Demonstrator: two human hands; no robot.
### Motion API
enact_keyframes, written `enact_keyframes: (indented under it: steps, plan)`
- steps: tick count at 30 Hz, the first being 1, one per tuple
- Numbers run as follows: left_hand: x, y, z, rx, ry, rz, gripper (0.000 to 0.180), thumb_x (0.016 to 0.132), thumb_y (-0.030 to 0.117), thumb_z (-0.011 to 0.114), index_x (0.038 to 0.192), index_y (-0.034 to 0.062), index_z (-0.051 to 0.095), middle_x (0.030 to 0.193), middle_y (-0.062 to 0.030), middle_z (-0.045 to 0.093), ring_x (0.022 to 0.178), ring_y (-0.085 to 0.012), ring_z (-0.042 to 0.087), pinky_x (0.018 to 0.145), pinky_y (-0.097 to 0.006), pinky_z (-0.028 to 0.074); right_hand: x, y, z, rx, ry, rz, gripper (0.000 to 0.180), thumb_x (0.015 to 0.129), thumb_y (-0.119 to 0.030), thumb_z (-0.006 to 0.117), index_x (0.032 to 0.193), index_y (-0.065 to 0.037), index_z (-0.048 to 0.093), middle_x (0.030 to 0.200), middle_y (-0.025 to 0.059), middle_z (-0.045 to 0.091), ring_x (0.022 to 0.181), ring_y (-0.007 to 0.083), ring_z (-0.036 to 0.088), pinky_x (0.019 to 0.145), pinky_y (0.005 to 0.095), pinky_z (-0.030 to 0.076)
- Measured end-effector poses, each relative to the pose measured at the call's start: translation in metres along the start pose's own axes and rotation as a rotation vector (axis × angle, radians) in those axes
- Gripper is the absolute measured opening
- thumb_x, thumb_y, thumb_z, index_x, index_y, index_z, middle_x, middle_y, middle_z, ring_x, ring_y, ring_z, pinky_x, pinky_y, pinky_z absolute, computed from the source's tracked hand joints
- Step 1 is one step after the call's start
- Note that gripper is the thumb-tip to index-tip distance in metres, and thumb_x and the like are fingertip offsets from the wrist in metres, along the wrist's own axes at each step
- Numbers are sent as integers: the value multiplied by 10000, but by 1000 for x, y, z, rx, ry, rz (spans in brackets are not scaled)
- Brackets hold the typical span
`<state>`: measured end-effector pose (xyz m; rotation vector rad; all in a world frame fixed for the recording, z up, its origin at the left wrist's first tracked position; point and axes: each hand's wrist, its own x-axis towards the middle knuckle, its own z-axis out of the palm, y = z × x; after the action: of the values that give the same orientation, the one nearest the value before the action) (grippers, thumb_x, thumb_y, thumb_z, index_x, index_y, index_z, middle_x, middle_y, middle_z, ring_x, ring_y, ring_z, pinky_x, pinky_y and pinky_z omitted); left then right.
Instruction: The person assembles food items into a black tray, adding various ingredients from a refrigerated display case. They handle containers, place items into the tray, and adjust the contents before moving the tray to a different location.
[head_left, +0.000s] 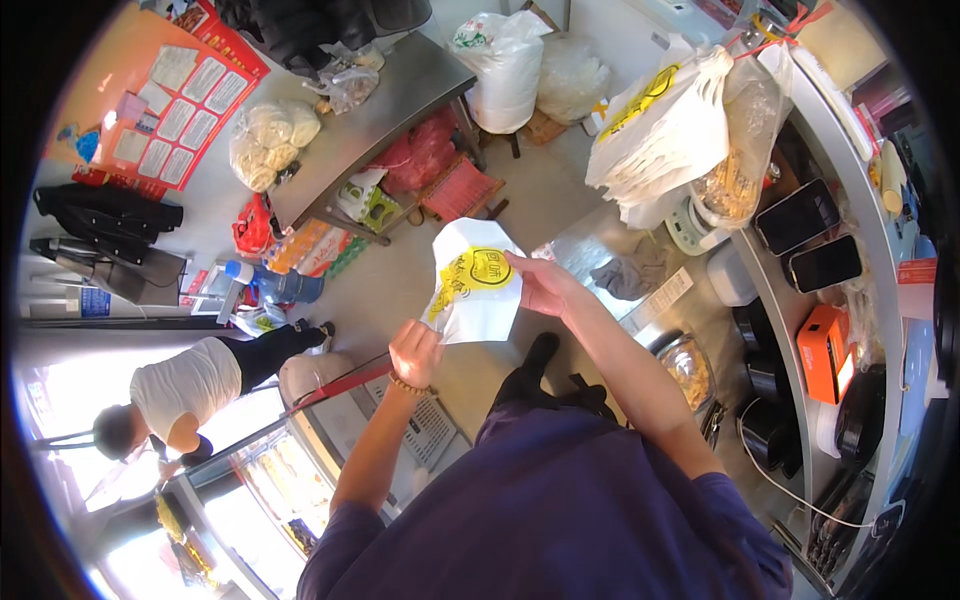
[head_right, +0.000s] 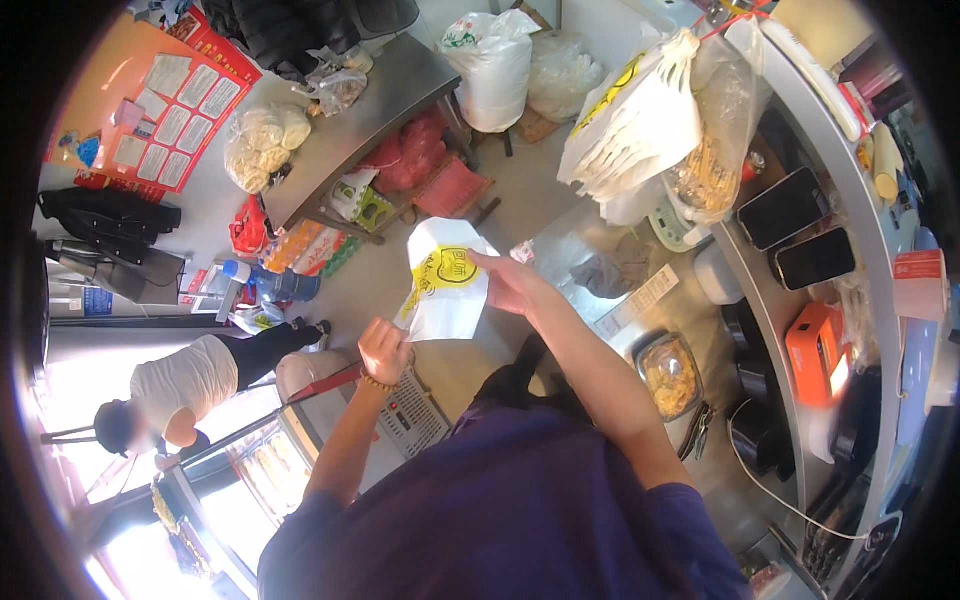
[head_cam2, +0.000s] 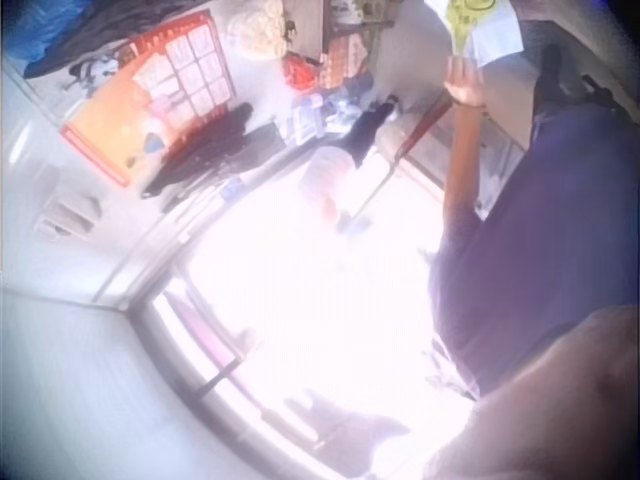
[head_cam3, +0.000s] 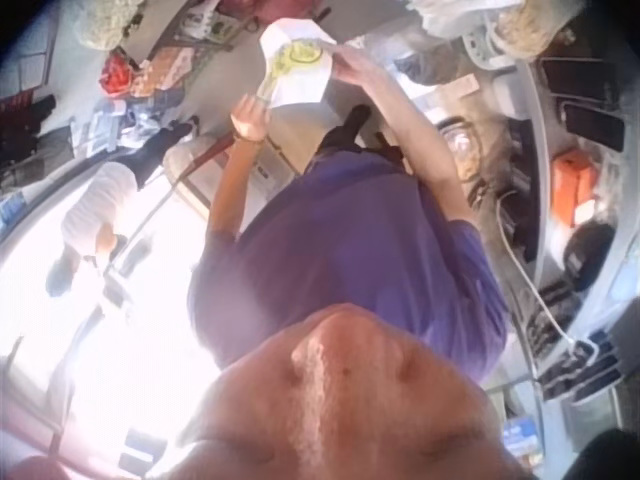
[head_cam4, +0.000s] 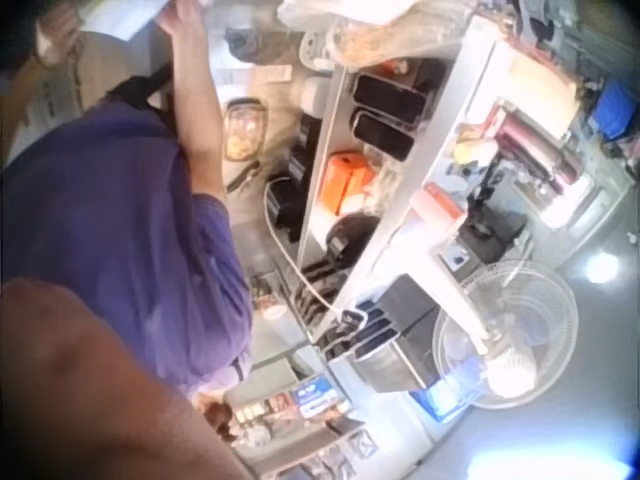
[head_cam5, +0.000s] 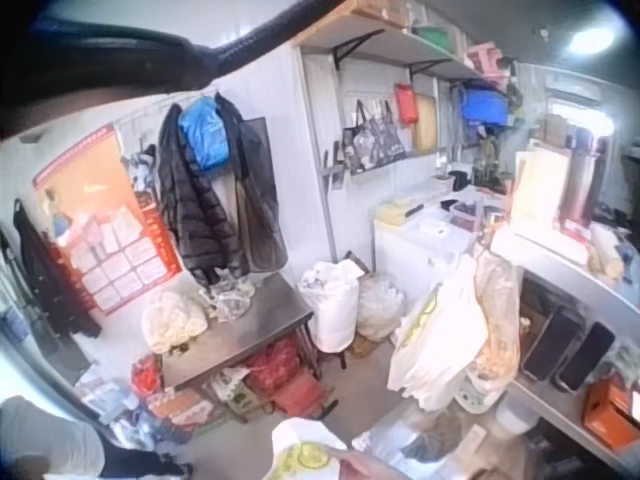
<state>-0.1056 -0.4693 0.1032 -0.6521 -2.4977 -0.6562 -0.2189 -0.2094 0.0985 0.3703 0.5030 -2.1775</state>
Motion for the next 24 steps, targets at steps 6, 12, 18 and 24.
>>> enact_keyframes:
  steps: [6, 12, 18, 24]
  plan:
    - [-27, -10, 11, -44, -57, 19, 209, 513, -25, 684, 653, 37, 542, 657, -105, 507, 628, -307, 537, 534, -392, 447, -20, 38, -43, -13, 99, -120, 368, 958, -79, 594, 1286, 72, 523, 1257, 168, 620, 1146, 250, 621, 1020, 384, 484]
    - [26, 51, 31, -237, -172, 20, 190, 672, 4, 738, 818, 21, 618, 784, -85, 617, 714, -265, 605, 656, -340, 500, -95, 33, -56, -670, 430, -606, 254, 780, -153, 812, 786, 8, 616, 753, 44, 630, 669, 145, 590, 617, 303, 470]
    - [45, 133, 94, -1371, -472, -772, 219, 919, 64, 659, 1119, -15, 615, 1052, -86, 668, 958, -153, 632, 899, -339, 498, -176, 56, -27, -1436, 735, -961, 330, 690, -141, 889, 660, -32, 579, 604, 47, 600, 547, 108, 558, 499, 321, 420]
    - [112, 196, 77, -1975, -665, -1488, 347, 1005, 207, 544, 1270, -16, 526, 1159, -157, 617, 1019, -224, 620, 1003, -402, 451, -279, 78, -189, -26, 1167, -1031, 121, 790, 38, 693, 809, 4, 579, 775, 92, 644, 667, 201, 684, 535, 293, 571]
